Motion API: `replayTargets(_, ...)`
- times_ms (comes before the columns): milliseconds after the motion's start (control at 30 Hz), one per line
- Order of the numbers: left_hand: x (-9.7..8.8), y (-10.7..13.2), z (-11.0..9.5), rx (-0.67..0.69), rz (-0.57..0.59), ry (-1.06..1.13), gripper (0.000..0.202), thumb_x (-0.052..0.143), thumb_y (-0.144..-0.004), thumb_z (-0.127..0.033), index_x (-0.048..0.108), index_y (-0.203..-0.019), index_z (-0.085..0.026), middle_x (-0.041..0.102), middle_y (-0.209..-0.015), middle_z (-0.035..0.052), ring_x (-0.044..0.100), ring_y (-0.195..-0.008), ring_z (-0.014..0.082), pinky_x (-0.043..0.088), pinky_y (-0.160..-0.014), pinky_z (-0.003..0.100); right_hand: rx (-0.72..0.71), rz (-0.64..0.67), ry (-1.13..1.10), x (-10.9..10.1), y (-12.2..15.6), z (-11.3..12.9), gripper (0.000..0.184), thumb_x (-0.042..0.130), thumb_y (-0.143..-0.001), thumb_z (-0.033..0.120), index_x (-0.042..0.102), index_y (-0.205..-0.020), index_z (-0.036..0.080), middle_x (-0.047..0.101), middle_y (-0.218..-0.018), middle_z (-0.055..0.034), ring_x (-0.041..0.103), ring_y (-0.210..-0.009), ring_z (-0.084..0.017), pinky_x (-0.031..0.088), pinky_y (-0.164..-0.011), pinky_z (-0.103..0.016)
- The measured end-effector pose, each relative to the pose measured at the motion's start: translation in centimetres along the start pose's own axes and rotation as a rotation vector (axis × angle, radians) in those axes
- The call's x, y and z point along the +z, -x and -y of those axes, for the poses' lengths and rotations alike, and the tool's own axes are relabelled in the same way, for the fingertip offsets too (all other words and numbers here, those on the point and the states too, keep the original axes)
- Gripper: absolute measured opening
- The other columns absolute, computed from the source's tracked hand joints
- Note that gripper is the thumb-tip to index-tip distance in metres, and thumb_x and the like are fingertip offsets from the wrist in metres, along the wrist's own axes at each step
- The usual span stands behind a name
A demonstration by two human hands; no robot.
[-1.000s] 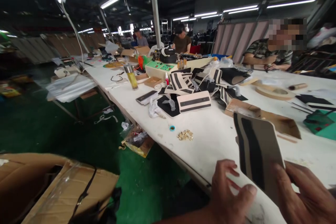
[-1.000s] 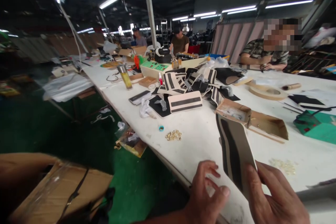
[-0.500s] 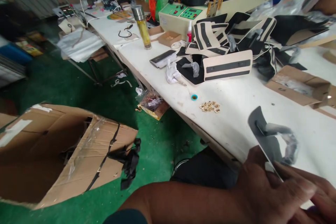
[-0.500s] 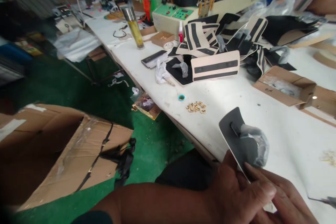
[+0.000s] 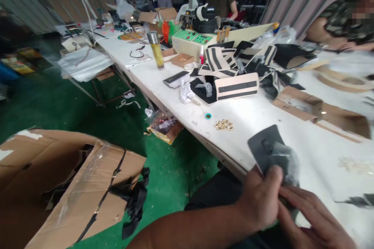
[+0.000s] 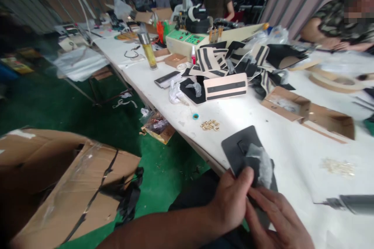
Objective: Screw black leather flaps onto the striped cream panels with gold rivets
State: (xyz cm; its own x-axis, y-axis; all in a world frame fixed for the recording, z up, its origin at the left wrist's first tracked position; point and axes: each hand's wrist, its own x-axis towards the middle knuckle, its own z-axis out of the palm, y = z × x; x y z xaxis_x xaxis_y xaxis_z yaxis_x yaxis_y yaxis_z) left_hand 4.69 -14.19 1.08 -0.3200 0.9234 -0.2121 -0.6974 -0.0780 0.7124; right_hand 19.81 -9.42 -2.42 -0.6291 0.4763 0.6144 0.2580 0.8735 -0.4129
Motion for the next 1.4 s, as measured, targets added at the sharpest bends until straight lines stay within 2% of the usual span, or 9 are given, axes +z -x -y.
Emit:
replayTargets(133,-1.2,-1.3,-0.8,0.007,-0.208,-0.173,0.056,0.076,-0.086,-0.064,0.078,-0.115,-0.016,0.080,-0.122,0.0119,0.069,-0.126,0.0309,0.051,-0.118,0.042,0.118,-0.032,0.031,-0.3,-1.5,2.3,0.017,0.069,-0.098,0.028,0.074,-0.113,0.022,0.072,-0.109,-0.0047,0.074,-0.090,-0.010,0.062,-0.079,-0.013)
replayTargets(233,-2.2,-2.4,-1.1,0.009,-0.119,-0.115,0.051,0.076,-0.086,-0.057,0.077,-0.118,-0.017,0.079,-0.126,0.0122,0.071,-0.123,0.0313,0.054,-0.112,0.041,0.269,-0.146,0.009,-1.3,-2.1,2.1,0.014,0.070,-0.098,0.030,0.075,-0.108,0.022,0.073,-0.105,-0.0032,0.074,-0.089,-0.009,0.060,-0.078,-0.011)
replayTargets(367,-3.3,-2.8,-1.5,-0.108,0.018,-0.193,0.043,0.077,-0.085,-0.049,0.078,-0.109,-0.014,0.083,-0.107,0.0102,0.076,-0.098,0.0254,0.058,-0.092,0.032,0.526,-0.293,-0.082,-2.3,-3.8,0.7,0.025,0.072,-0.096,0.046,0.077,-0.096,0.022,0.075,-0.101,-0.0021,0.072,-0.088,-0.009,0.057,-0.077,-0.009)
replayTargets(633,-4.8,-1.6,-2.5,-0.222,0.004,-0.312,0.030,0.079,-0.083,-0.042,0.077,-0.087,-0.012,0.076,-0.076,0.0025,0.066,-0.070,0.0129,0.050,-0.065,0.019,0.831,0.046,-0.471,0.2,-11.1,-2.8,0.055,0.074,-0.084,0.071,0.079,-0.107,0.021,0.074,-0.097,-0.0033,0.065,-0.084,-0.012,0.052,-0.074,-0.019)
replayTargets(800,-6.3,-0.6,-2.2,-0.251,-0.085,-0.205,0.046,0.083,-0.081,-0.050,0.079,-0.107,-0.013,0.082,-0.090,0.0082,0.075,-0.082,0.0206,0.059,-0.077,0.026,0.735,0.287,-0.531,5.1,-16.0,-5.9,0.044,0.072,-0.089,0.058,0.078,-0.106,0.019,0.073,-0.095,-0.0032,0.063,-0.082,-0.012,0.050,-0.078,-0.023)
replayTargets(900,-7.2,-0.2,-2.4,-0.215,-0.130,-0.172,0.052,0.083,-0.082,-0.053,0.078,-0.116,-0.013,0.084,-0.102,0.0108,0.077,-0.092,0.0250,0.061,-0.083,0.030,0.579,0.489,-0.266,8.5,-17.7,-7.5,0.027,0.065,-0.096,0.041,0.079,-0.112,0.024,0.074,-0.104,-0.0009,0.065,-0.089,-0.011,0.050,-0.087,-0.024)
replayTargets(1033,-8.1,-0.1,-3.0,-0.201,-0.168,-0.171,0.053,0.079,-0.085,-0.052,0.076,-0.123,-0.015,0.084,-0.108,0.0111,0.078,-0.097,0.0270,0.061,-0.085,0.033,0.422,0.628,-0.011,11.5,-19.0,-8.0,0.028,0.059,-0.100,0.035,0.078,-0.120,0.032,0.073,-0.116,0.0000,0.066,-0.099,-0.014,0.047,-0.093,-0.026)
replayTargets(1200,-8.9,-0.4,-3.6,-0.204,-0.186,-0.190,0.052,0.077,-0.086,-0.049,0.075,-0.124,-0.015,0.084,-0.109,0.0103,0.078,-0.096,0.0262,0.059,-0.085,0.032,0.357,0.695,0.103,12.4,-19.6,-7.4,0.027,0.055,-0.102,0.035,0.079,-0.114,0.030,0.071,-0.115,-0.0025,0.066,-0.097,-0.016,0.042,-0.084,-0.027)
replayTargets(1400,-8.9,-0.8,-4.1,-0.188,-0.113,-0.159,0.043,0.070,-0.092,-0.040,0.074,-0.128,-0.017,0.082,-0.117,0.0075,0.076,-0.103,0.0232,0.058,-0.095,0.031,0.359,0.727,0.161,10.7,-19.3,-7.9,0.020,0.059,-0.100,0.033,0.075,-0.107,0.024,0.071,-0.110,-0.0019,0.063,-0.092,-0.013,0.040,-0.081,-0.025)
